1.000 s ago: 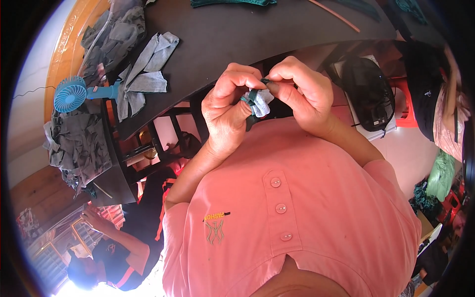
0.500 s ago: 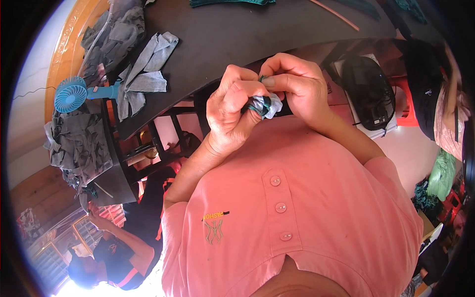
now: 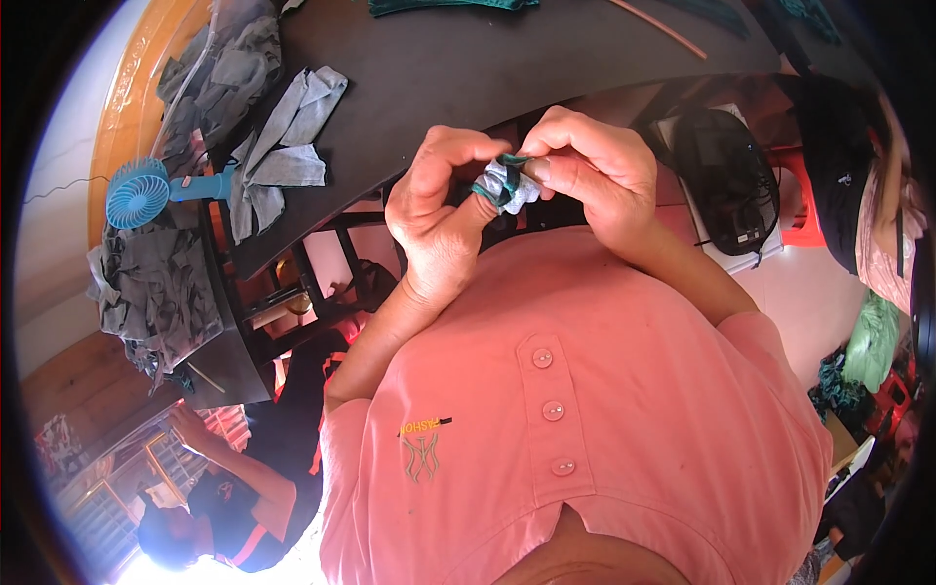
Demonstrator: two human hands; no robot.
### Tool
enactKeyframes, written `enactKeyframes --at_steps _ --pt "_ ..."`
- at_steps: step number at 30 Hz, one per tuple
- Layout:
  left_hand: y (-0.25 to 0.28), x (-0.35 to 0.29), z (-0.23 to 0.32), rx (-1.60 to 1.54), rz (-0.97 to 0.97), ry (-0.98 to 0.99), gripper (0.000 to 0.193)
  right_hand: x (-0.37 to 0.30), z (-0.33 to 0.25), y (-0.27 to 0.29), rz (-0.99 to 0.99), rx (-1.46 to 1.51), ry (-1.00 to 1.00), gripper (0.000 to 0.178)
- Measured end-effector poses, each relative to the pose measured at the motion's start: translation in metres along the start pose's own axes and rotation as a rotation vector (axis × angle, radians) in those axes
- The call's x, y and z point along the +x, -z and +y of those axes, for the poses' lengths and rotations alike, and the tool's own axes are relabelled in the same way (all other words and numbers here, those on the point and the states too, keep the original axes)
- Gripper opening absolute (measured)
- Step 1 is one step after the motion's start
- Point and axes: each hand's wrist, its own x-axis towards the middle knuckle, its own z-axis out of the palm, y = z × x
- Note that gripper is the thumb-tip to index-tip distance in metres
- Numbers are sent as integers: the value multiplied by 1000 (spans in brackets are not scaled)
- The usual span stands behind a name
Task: Manually folding and manipulating small pieces of textile fabric on a workbench.
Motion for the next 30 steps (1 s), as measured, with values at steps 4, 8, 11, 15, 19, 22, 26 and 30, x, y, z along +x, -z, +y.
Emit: enactKeyframes --at_steps 4,8,11,15,19,22,26,30 --pt "8 -2 -9 65 -72 -150 27 -2 -3 6 -90 60 -103 4" --pt "5 0 0 130 -54 -121 36 2 -8 6 -72 86 -264 5" --pt "4 -1 1 158 -52 -137 36 7 -12 8 -90 140 -388 7" --pt "5 1 1 80 -109 -109 36 12 -2 14 -175 354 -520 9" --pt "3 5 3 -32 -163 -83 36 14 4 20 -265 542 -587 10" --pt "3 6 4 -96 -173 -45 34 16 7 21 -314 634 -641 12" --pt "0 10 12 -119 -173 -35 32 18 22 20 -389 769 -652 18" --pt "-2 14 13 -12 -118 -179 27 25 20 13 -419 842 -688 21"
